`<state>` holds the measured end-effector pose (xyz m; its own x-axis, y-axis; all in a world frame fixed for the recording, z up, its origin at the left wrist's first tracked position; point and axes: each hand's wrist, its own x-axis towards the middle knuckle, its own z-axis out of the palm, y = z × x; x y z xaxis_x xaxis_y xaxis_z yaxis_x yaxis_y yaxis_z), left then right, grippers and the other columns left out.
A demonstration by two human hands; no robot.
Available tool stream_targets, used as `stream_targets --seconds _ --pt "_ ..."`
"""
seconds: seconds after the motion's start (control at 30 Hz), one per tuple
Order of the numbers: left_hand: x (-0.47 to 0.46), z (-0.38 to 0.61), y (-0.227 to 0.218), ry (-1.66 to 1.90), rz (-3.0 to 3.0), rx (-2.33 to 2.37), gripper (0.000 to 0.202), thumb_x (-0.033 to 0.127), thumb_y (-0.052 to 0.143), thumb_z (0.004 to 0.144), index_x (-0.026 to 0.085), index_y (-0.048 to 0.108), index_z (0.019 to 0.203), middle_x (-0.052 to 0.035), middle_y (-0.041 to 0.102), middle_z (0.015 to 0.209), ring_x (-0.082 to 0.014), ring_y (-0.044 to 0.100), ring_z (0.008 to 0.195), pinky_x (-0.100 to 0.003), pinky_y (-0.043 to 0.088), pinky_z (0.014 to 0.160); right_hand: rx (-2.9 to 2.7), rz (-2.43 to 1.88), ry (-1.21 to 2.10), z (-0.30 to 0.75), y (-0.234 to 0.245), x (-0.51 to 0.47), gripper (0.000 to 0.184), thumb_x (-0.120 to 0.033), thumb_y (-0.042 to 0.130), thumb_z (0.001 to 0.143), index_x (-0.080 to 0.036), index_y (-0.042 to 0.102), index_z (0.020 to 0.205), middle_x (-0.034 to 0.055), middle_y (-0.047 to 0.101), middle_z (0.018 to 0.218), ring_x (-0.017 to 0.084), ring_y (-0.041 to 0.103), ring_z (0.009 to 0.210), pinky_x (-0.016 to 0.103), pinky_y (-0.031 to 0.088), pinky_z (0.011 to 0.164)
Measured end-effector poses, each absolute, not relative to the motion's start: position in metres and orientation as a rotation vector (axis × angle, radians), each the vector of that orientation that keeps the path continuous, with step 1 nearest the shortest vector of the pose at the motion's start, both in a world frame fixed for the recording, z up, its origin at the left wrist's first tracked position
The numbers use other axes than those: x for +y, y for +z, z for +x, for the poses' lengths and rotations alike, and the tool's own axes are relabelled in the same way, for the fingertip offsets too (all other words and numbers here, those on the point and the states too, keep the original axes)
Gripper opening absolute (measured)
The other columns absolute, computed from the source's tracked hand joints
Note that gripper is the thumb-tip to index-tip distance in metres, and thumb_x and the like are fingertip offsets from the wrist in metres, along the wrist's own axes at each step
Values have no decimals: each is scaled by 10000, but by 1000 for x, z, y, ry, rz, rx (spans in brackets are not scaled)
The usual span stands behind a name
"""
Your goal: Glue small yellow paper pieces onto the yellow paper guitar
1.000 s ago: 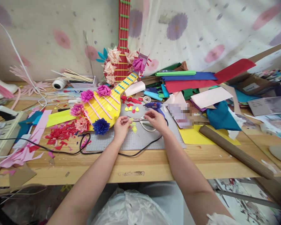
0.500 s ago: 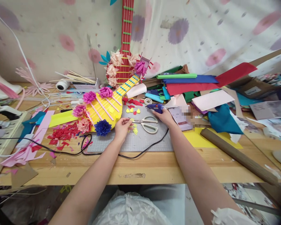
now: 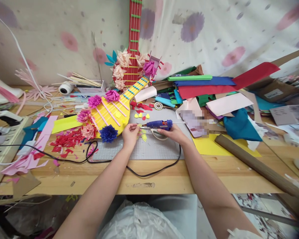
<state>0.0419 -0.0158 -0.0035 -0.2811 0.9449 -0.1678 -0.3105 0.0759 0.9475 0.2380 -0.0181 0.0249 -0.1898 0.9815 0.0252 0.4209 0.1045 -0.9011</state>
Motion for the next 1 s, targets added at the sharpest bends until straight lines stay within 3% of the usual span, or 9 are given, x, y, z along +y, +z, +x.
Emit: stream_targets --seconds 0.2,1.0 --pt "-16 42 -5 1482 730 1247 195 196 696 617 150 546 734 18 598 607 -117 616 574 -217 507 483 -1794 -1398 1051 235 27 -19 438 -513 644 684 -185 685 971 37 698 925 205 629 827 314 486 761" --pt "-18 43 -2 1466 737 1259 174 179 686 629 154 543 725 14 596 613 -128 613 567 -233 505 466 -1798 -1378 1035 234 20 -15 438 -510 636 699 -202 671 1007 34 691 988 221 624 913 336 480 817"
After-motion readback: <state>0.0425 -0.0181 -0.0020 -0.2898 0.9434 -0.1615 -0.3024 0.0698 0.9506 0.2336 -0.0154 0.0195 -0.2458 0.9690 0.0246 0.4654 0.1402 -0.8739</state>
